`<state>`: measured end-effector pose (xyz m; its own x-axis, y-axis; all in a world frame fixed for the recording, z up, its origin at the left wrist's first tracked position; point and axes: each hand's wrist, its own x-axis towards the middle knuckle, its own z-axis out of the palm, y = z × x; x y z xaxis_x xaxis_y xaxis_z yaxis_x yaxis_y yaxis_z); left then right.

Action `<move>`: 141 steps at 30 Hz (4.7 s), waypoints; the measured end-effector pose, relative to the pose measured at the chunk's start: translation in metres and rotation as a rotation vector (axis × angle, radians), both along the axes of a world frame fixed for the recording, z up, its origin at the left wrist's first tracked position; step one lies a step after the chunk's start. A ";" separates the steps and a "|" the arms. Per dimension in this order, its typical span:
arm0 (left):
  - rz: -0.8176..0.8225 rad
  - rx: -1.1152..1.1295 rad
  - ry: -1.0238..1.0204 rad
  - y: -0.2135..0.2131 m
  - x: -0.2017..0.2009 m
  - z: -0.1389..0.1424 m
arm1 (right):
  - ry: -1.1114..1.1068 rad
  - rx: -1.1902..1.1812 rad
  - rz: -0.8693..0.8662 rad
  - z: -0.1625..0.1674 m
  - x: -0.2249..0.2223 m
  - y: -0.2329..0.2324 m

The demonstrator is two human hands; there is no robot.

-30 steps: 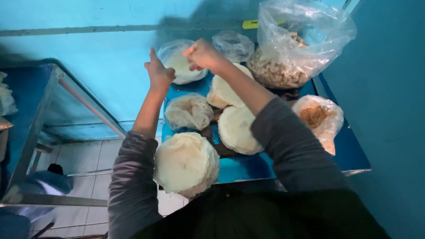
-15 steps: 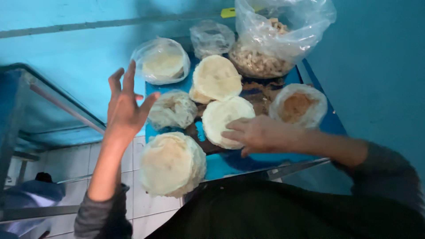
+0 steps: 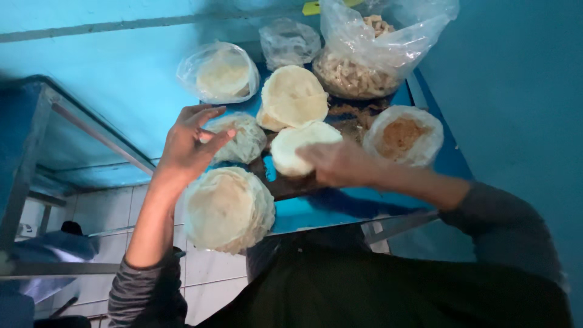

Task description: The person stacks round flat crackers into tall piles on a blue table, moving stacks aside and arranging them. They then handle smaller cracker pieces over a wooden cutting board, folding and placing pieces one at a time.

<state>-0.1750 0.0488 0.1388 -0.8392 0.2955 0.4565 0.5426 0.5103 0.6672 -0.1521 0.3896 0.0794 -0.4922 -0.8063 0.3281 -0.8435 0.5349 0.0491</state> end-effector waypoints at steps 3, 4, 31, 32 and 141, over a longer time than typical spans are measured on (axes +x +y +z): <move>0.054 0.103 -0.225 -0.008 -0.019 -0.016 | -0.240 -0.152 -0.210 0.022 -0.045 0.012; 0.082 0.151 -0.356 -0.009 -0.027 -0.021 | -0.265 -0.185 -0.240 0.030 -0.064 0.018; 0.448 -0.204 0.209 -0.020 -0.180 -0.001 | -1.616 -1.367 -0.049 0.061 -0.211 -0.065; 0.484 -0.263 0.210 -0.021 -0.192 -0.008 | -1.662 -1.360 -0.073 0.051 -0.223 -0.074; 0.262 0.562 -0.561 -0.023 -0.182 -0.052 | -0.356 -0.402 -0.200 0.084 -0.230 -0.057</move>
